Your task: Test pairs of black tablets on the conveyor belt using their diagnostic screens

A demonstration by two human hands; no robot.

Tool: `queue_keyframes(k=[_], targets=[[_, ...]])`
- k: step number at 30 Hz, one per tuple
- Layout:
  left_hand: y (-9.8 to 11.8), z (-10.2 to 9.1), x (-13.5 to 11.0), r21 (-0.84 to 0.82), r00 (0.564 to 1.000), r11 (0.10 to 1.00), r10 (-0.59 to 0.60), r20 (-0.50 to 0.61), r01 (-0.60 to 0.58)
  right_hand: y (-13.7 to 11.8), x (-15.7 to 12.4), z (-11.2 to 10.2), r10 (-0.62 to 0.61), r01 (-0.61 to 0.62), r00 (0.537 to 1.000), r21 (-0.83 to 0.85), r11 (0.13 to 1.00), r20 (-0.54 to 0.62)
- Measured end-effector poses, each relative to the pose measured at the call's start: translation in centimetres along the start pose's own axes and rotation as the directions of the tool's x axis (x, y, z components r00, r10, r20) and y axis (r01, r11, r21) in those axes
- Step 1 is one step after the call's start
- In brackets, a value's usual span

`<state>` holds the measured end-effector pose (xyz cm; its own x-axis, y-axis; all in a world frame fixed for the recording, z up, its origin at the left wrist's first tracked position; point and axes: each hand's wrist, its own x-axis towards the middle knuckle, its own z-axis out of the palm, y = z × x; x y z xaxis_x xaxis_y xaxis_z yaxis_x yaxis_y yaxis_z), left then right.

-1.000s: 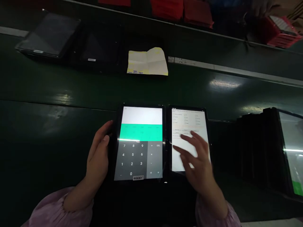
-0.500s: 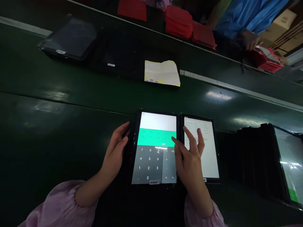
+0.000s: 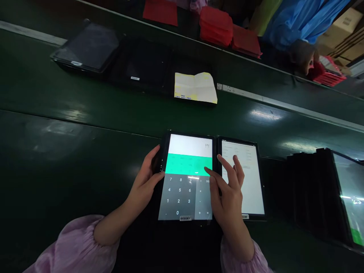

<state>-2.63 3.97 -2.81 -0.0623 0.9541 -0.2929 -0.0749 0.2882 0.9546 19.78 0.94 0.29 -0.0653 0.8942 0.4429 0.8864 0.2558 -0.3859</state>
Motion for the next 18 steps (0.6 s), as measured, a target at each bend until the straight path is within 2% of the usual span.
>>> queue_keyframes(k=[6,12,14,18], targets=[[-0.4,-0.7,0.2,0.013,0.997,1.000,0.015,0.070,-0.016,-1.8,-0.1,0.1,-0.155,0.143,0.985,0.133,0.981,0.080],[-1.4,-0.8,0.3,0.119,0.992,0.988,0.084,0.094,-0.095,-2.7,-0.5,0.6,-0.193,0.175,0.960,0.101,0.979,0.202],[-1.5,-0.7,0.2,0.172,0.991,0.978,0.107,0.082,-0.120,-2.2,-0.4,0.4,-0.162,0.147,0.975,0.104,0.984,0.154],[-1.2,-0.6,0.1,0.206,0.995,0.975,0.068,0.080,-0.083,-0.3,0.2,-0.1,-0.047,0.048,0.998,0.014,0.999,-0.052]])
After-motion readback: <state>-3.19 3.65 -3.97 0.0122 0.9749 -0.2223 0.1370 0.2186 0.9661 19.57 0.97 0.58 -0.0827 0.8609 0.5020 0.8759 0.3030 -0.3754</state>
